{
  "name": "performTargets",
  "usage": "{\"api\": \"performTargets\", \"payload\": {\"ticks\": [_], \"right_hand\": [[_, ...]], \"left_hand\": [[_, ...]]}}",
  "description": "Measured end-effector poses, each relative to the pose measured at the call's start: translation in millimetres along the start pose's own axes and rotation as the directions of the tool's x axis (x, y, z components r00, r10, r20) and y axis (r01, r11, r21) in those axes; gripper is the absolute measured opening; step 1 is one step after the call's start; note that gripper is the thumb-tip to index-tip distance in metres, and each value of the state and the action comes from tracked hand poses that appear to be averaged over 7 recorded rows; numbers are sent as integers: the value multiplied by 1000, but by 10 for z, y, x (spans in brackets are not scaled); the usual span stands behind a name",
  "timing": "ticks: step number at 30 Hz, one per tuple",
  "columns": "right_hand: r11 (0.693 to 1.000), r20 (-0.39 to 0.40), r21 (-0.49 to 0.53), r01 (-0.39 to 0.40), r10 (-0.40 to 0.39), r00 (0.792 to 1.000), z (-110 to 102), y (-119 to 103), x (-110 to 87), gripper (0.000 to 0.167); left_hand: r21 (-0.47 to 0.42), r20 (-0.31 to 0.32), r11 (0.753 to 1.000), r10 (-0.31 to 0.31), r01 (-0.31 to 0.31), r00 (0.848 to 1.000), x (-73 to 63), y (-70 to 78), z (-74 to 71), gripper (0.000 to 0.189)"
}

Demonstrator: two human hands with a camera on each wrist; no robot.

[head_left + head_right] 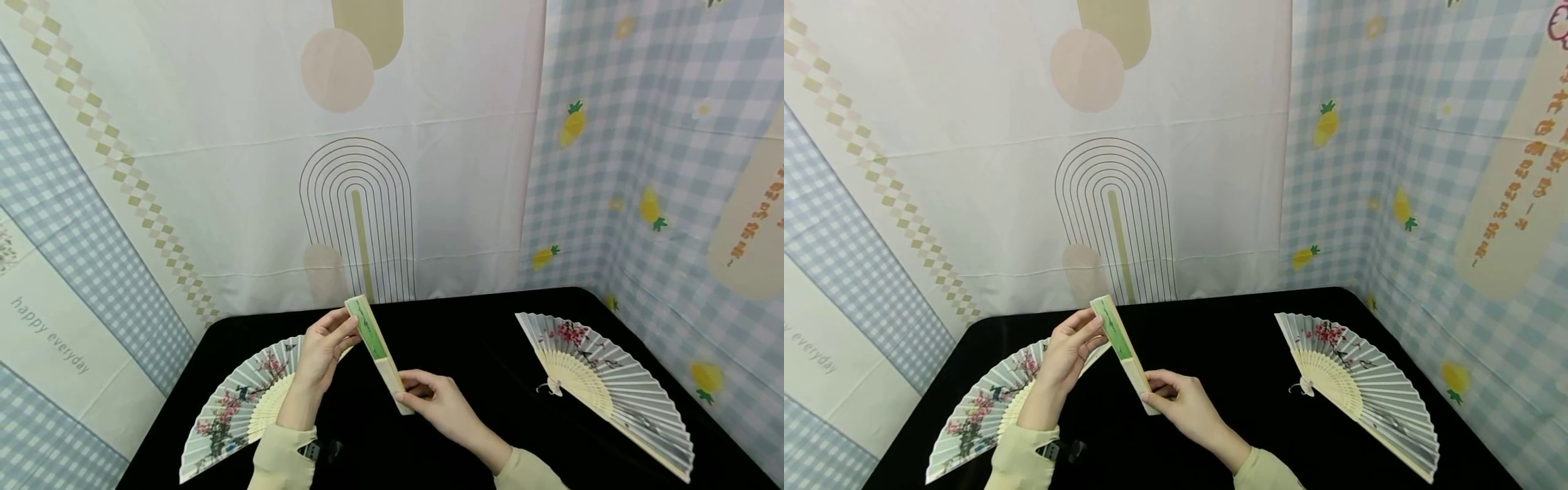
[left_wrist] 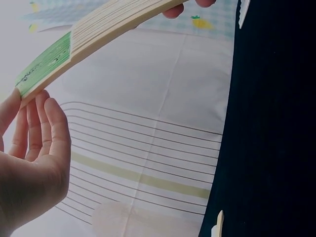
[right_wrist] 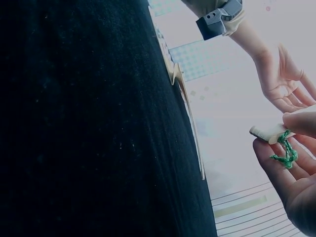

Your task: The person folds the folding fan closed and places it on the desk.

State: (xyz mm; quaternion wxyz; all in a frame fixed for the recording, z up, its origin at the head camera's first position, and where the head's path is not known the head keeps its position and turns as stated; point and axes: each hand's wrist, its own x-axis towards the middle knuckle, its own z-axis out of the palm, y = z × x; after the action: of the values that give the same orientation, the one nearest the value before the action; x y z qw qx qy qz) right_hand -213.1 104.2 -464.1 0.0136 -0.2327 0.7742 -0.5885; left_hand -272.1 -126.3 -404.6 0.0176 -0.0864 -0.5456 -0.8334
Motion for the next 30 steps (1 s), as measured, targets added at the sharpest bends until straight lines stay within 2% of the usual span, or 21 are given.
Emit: {"api": "performTargets", "payload": {"ticks": [9,15,23,30], "right_hand": [[999,1,36,-40,40,999,-43,11,23,36],[994,-26,81,-79,81,996,-86,24,75,39],[973,-27,184,-135,143,989,-150,89,146,44],[957,-24,218,-191,201,979,-227,184,245,46]], "left_hand": [[80,24,997,14,-16,1000,22,-101,90,19],[139,36,990,4,-9,999,89,-177,130,23],[249,117,967,-86,55,989,165,-332,157,30],[305,161,948,-144,90,976,246,-464,200,32]]}}
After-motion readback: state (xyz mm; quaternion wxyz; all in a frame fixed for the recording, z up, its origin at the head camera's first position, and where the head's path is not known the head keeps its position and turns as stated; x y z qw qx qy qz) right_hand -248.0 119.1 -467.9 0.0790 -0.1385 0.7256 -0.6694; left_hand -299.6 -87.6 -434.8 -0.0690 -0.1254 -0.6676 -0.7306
